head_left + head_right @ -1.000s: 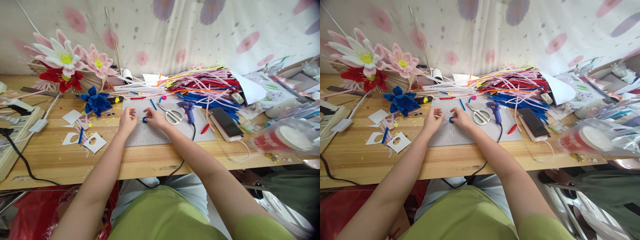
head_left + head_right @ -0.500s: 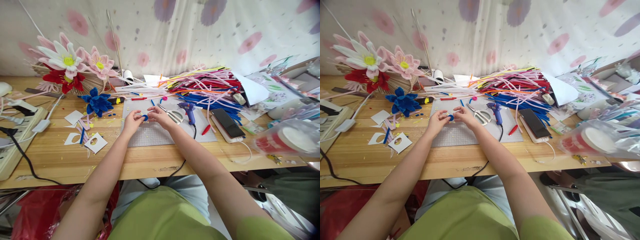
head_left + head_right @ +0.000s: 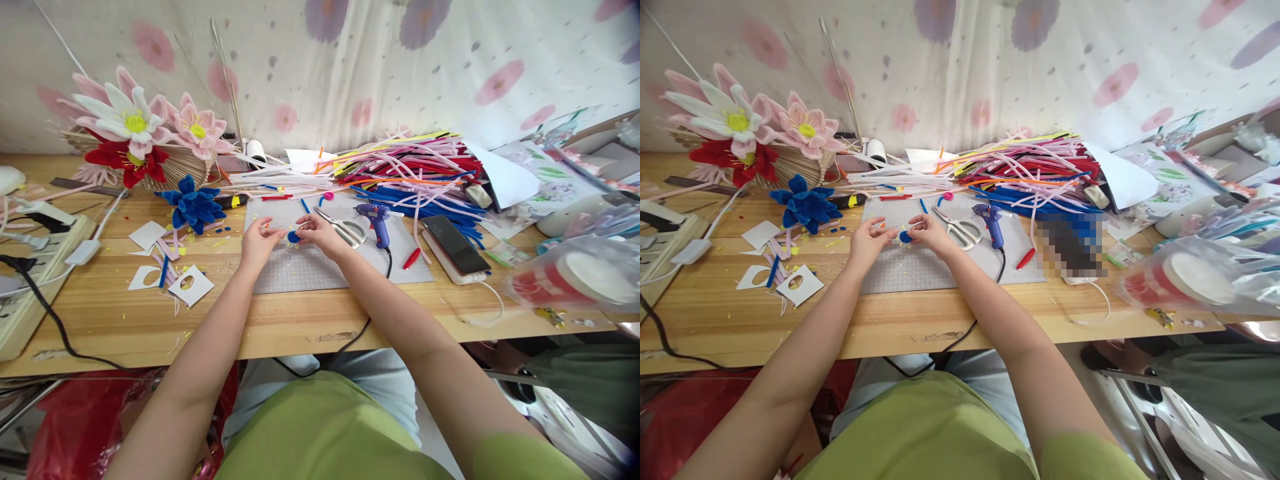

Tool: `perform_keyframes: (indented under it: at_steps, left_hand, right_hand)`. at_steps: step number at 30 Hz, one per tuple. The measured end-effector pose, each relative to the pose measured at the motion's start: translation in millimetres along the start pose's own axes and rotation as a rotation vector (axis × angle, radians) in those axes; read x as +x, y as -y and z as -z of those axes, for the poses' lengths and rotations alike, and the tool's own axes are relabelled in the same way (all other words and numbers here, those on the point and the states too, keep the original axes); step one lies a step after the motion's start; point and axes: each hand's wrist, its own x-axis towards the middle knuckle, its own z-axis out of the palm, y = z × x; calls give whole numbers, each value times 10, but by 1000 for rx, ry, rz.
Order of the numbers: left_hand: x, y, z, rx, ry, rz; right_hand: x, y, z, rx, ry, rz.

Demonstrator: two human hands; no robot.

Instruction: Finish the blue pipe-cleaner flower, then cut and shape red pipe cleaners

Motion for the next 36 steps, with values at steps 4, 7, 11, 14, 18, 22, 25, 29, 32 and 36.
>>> perform_keyframes:
  at_steps: [4, 7, 11, 14, 18, 22, 25, 29, 32, 36]
  left_hand:
    - [-14, 26, -31, 51, 69, -54]
    - [-12, 10, -20, 46, 63, -14]
    - [-14, -17, -10, 24, 55, 34]
    - [-29, -24, -25, 23, 155, 79]
    - [-47, -47, -42, -13, 187, 119]
    - [-64, -89, -45, -19, 152, 124]
    - [-78, -109, -45, -5, 138, 110]
    - [-72, -100, -40, 4, 131, 87]
    - [-61, -90, -39, 1, 103, 87]
    - [-81, -110, -44, -20, 142, 143]
  right_hand:
    - [-7, 11, -35, 17, 0, -11]
    - [-6, 5, -20, 34, 5, -22]
    - [8, -27, 48, 22, -5, -35]
    - [17, -42, 89, 16, -8, -26]
    - [18, -35, 102, 19, 27, -10]
    - [16, -30, 93, -6, 99, 5]
    - [15, -33, 91, -18, 132, 12]
    - [16, -33, 91, 3, 136, 5]
    - [20, -30, 84, 31, 100, 2]
    - [25, -57, 70, 56, 49, 7]
